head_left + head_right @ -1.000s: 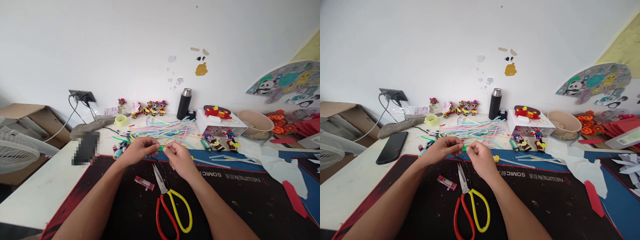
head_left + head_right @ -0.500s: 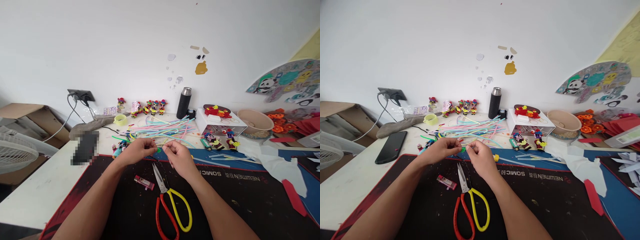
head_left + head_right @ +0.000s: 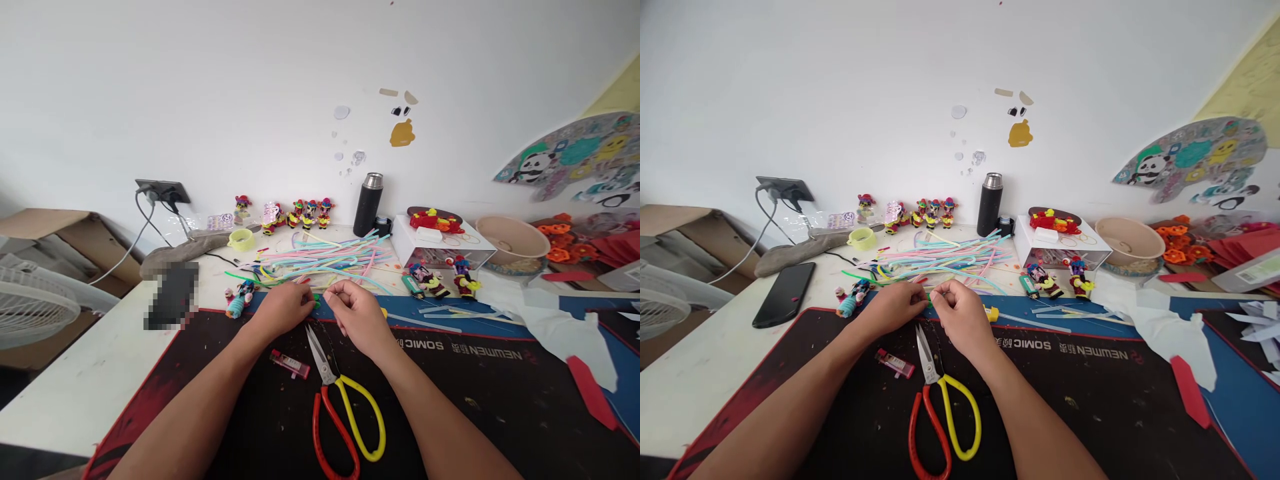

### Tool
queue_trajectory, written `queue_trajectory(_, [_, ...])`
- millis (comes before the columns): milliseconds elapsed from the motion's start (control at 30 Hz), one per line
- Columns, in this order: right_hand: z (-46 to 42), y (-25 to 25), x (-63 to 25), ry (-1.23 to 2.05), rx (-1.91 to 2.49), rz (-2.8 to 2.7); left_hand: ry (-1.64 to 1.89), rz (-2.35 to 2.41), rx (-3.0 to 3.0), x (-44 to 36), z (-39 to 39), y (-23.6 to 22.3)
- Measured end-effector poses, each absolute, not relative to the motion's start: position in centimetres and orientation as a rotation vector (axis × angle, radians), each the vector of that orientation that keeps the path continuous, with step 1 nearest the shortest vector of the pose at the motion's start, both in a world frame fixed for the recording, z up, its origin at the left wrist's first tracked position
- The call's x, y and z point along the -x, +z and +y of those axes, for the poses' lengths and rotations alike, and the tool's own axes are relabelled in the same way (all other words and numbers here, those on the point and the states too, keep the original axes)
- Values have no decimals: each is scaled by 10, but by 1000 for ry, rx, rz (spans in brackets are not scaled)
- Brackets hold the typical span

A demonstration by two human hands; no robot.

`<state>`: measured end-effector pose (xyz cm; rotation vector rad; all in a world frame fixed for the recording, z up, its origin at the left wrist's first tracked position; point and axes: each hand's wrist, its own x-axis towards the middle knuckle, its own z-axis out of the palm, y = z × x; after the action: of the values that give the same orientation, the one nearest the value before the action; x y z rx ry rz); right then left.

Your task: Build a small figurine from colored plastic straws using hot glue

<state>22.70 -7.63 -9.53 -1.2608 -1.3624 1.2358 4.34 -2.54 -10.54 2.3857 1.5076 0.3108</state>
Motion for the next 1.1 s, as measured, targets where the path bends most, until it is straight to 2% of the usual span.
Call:
queue_trajectory(600, [-77, -99, -227, 1167, 1275, -1476, 242, 1586, -2415, -45, -26, -107])
queue_trajectory(1100, [-77, -92, -228, 1129, 1255, -1344, 714, 1671, -2113, -29, -16, -96])
